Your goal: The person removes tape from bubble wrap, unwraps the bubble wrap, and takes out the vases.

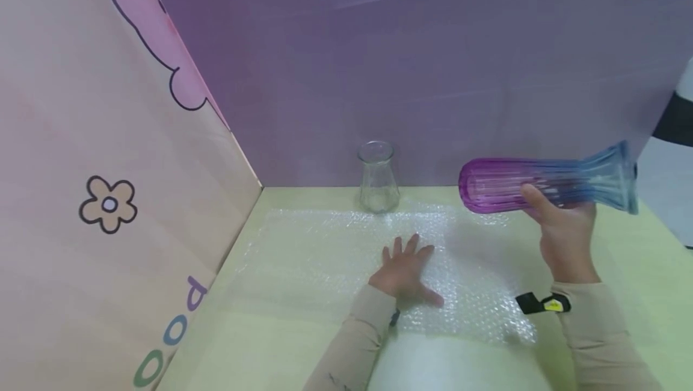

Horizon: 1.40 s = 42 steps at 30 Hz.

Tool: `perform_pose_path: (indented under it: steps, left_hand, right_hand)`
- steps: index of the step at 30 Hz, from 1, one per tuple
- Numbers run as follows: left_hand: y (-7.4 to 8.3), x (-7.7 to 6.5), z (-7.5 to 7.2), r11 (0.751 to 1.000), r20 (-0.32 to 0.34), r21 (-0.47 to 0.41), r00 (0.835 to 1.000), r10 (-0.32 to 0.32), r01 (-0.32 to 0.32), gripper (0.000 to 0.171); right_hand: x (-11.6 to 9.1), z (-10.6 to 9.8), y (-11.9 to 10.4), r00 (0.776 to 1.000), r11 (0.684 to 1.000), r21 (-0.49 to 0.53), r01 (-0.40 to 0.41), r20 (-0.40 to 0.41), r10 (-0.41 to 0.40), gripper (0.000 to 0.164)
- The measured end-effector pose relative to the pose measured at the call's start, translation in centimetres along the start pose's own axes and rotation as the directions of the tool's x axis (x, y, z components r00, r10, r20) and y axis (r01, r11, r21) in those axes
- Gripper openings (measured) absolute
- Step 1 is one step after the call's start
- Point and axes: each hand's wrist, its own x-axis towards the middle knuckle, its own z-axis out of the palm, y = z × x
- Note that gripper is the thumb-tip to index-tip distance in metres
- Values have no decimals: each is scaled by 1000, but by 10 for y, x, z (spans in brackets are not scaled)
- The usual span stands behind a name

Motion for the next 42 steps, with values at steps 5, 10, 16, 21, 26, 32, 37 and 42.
perform_pose_path:
  steps: [5,10,16,21,26,32,37,42]
  left_hand:
    - [2,1,-2,1000,3,1,1000,5,-5,115]
    - [2,1,-3,1000,8,8,1000,5,-5,115]
    - [0,2,-3,1000,13,14,1000,3,-3,116]
    - [0,2,-3,1000,20,10,1000,5,-5,115]
    - [1,1,-2,1000,20,7,1000,10,-10,115]
    - [0,2,-2,1000,16,9,1000,13,-13,115]
    - [-2,4,-2,1000,36,4,999,1,-2,116]
    - [-2,6,0,1000,45,6,999,-5,5,117]
  right_hand:
    - [0,5,2,1000,999,-39,6,-28,-8,77]
    - [1,9,3,999,995,-98,-21,-32,18,81]
    - [6,13,6,999,985,-172,-12,-35,6,84]
    - [11,15,9,998,980,-201,-14,-60,2,85]
    - [16,16,13,998,963,-266,-30,-62,14,87]
    - [21,25,20,999,958,-286,-15,-38,4,88]
    - [21,31,24,999,936,-352,-11,-39,-3,89]
    - [19,35,26,1000,890,-456,3,-13,-10,92]
